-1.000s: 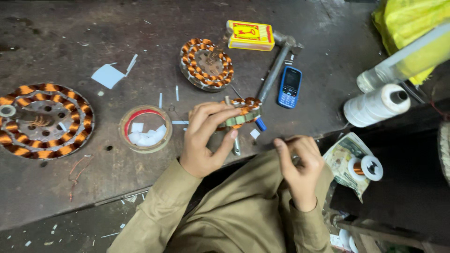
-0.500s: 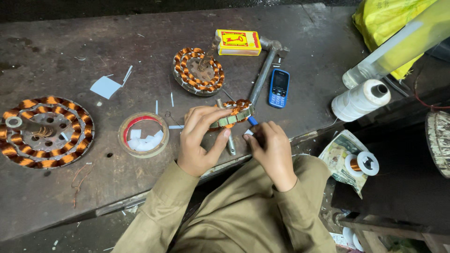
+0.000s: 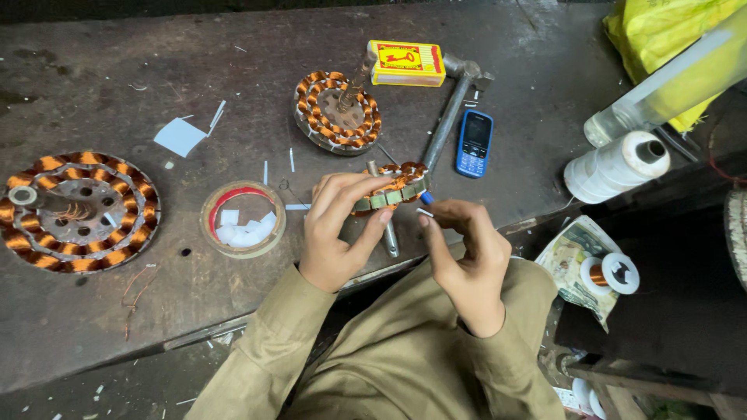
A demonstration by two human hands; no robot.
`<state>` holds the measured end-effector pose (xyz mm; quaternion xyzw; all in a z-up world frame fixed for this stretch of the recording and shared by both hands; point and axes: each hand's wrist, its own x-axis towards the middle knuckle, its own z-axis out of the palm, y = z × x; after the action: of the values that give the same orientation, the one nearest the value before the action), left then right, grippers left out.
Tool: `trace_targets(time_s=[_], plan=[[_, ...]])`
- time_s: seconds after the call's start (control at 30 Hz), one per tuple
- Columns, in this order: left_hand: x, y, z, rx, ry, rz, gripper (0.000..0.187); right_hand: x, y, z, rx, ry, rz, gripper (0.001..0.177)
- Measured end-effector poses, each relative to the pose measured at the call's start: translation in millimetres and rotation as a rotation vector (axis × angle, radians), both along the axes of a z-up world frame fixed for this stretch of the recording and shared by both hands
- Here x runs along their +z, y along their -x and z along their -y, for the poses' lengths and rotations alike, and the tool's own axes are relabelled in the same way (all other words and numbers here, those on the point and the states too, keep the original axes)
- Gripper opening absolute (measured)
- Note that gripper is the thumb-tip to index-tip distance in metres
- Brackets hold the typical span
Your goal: The person inserts small white insulating pieces into the slots of a copper-wound stator using their fingers and a blue screwdriver. They repeatedly adjust the stator and use the tool to push the pieces into place.
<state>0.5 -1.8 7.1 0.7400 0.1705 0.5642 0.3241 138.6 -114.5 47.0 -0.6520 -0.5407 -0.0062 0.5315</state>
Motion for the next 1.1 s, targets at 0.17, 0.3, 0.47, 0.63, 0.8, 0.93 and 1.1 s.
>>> trace_targets(time_s=[0.17,0.3,0.47,0.63,0.8,0.93,1.1], plan=[[-0.5,-0.7,-2.0,0.016,-0.028,-0.023,0.039,5.2,-2.9,-4.9,0.032,-0.105,0.257,0.017],[-0.6,-0.7,-2.0,0.027,-0.015,-0.059,0.04,3.2,-4.6,-5.8,0.032,-0.14,0.259,0.02],[-1.3,0.8,-2.6,0.037,-0.023,-0.063,0.041,-0.7,-11.8,-12.2,0.082,-0.184,0.332,0.024],[1.8,0.2,-1.7,0.042,-0.019,-0.069,0.039,0.7,-18.9,-15.4,0.142,-0.211,0.407,0.025],[2.4,-1.3,-2.3,0.032,-0.042,-0.065,0.038,-2.0,-24.2,-17.5,0.202,-0.241,0.477,0.026],[1.5,-1.1,-2.3,0.031,-0.018,-0.069,0.037,-3.5,-34.6,-19.4,0.306,-0.23,0.58,0.033],[-1.8,-3.1,-2.1,0.03,-0.018,-0.056,0.037,-3.7,-50.1,-24.9,0.434,-0.248,0.581,0.033]])
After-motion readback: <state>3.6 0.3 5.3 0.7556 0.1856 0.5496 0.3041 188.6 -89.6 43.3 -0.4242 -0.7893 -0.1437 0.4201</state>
